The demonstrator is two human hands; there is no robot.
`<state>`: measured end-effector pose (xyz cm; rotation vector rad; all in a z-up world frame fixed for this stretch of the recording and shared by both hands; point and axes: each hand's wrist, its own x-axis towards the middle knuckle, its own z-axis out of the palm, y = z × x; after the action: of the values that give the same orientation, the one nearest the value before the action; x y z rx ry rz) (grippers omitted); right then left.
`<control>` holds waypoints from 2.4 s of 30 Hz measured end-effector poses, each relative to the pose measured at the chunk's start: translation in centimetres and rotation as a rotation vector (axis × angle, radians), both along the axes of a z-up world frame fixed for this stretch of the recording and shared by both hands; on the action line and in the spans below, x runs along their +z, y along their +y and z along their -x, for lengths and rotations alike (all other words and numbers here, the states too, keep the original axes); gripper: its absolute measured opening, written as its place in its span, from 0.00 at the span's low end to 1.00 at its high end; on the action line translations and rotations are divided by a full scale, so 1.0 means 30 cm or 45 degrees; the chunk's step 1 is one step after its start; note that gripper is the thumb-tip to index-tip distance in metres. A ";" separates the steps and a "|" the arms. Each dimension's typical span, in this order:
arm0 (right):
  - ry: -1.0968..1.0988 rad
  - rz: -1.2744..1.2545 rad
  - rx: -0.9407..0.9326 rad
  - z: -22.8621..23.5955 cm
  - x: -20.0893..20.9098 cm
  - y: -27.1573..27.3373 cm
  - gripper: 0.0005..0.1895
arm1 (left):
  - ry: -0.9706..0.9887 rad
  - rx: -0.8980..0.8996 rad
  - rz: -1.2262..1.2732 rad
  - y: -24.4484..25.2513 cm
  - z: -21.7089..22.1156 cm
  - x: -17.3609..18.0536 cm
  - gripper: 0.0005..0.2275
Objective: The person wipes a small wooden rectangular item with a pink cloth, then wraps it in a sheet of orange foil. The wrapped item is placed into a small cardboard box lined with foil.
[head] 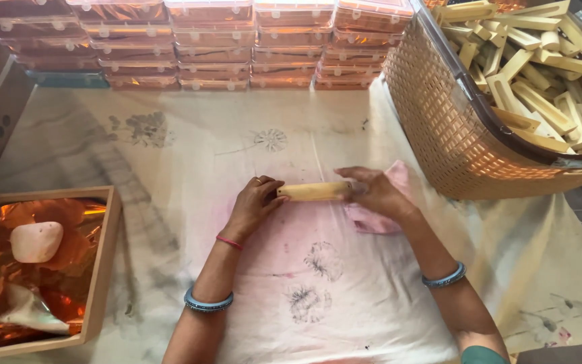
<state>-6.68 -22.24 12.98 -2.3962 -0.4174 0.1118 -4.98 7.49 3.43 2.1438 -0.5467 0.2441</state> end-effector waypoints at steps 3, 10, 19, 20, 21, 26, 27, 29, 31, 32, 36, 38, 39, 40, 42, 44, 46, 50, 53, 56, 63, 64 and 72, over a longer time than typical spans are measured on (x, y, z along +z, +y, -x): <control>-0.138 0.123 0.128 -0.001 -0.086 0.006 0.28 | 0.002 -0.008 -0.021 0.002 0.004 0.008 0.17; -0.334 0.234 0.223 -0.005 -0.117 0.016 0.24 | 0.095 -0.008 0.009 0.001 0.018 0.031 0.18; -0.568 0.377 0.185 -0.085 -0.230 -0.065 0.26 | 0.038 0.091 0.127 -0.007 0.004 0.018 0.26; -0.552 0.369 0.084 -0.104 -0.234 -0.087 0.26 | 0.091 0.111 0.129 -0.008 0.006 0.020 0.25; -0.535 0.359 -0.018 -0.123 -0.238 -0.110 0.27 | 0.144 0.131 0.131 -0.010 0.007 0.023 0.23; -0.287 0.429 -0.300 -0.215 -0.187 -0.135 0.28 | 0.059 0.129 0.091 -0.009 -0.005 -0.021 0.20; -0.210 0.455 -0.342 -0.229 -0.182 -0.135 0.29 | 0.098 0.133 0.080 -0.007 -0.003 -0.014 0.19; -0.184 0.442 -0.331 -0.235 -0.179 -0.137 0.30 | 0.078 0.135 0.070 -0.008 -0.001 -0.011 0.18; -0.156 0.429 -0.321 -0.233 -0.181 -0.140 0.31 | 0.060 0.136 0.061 -0.009 0.005 -0.005 0.16; -0.169 0.392 -0.302 -0.227 -0.184 -0.142 0.33 | 0.067 0.138 0.059 -0.010 0.009 -0.001 0.16; -0.228 0.322 -0.257 -0.225 -0.212 -0.162 0.39 | 0.036 0.128 0.080 -0.008 0.000 -0.021 0.15; -0.203 0.334 -0.275 -0.213 -0.199 -0.155 0.41 | 0.051 0.129 0.079 -0.007 0.003 -0.018 0.15; -0.179 0.346 -0.297 -0.206 -0.191 -0.153 0.43 | 0.064 0.127 0.078 -0.008 0.003 -0.016 0.15; -0.179 0.346 -0.297 -0.199 -0.190 -0.156 0.43 | 0.065 0.127 0.078 -0.009 0.004 -0.016 0.15; -0.204 0.370 -0.303 -0.188 -0.187 -0.161 0.44 | 0.055 0.126 0.070 -0.008 0.002 -0.017 0.14; -0.254 0.401 -0.324 -0.171 -0.200 -0.189 0.45 | 0.094 0.124 0.069 -0.007 0.010 0.000 0.15; -0.304 0.432 -0.346 -0.149 -0.254 -0.250 0.46 | 0.133 0.121 0.069 -0.006 0.016 -0.003 0.15; -0.455 0.719 -0.337 -0.035 -0.408 -0.370 0.54 | -0.053 0.018 -0.198 -0.031 0.046 0.015 0.17; -0.517 0.789 -0.211 0.115 -0.350 -0.294 0.53 | -0.115 -0.078 -0.437 -0.073 0.112 0.033 0.21; -0.505 0.623 -0.094 0.226 -0.272 -0.204 0.42 | -0.296 -0.217 -0.594 -0.115 0.202 -0.006 0.27; -0.554 0.125 0.338 0.240 -0.185 -0.087 0.07 | -0.280 -0.560 -0.593 -0.075 0.548 0.037 0.33; -0.558 0.118 0.364 0.200 -0.164 -0.064 0.07 | -0.276 -0.534 -0.597 -0.064 0.570 0.058 0.33; -0.906 0.141 0.508 -0.102 -0.242 0.223 0.22 | 0.095 -0.158 -0.134 0.182 0.674 0.190 0.20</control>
<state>-3.63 -15.57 5.71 -2.3675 -1.2379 -0.5690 -25.20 12.95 9.13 2.2011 -0.6593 0.0673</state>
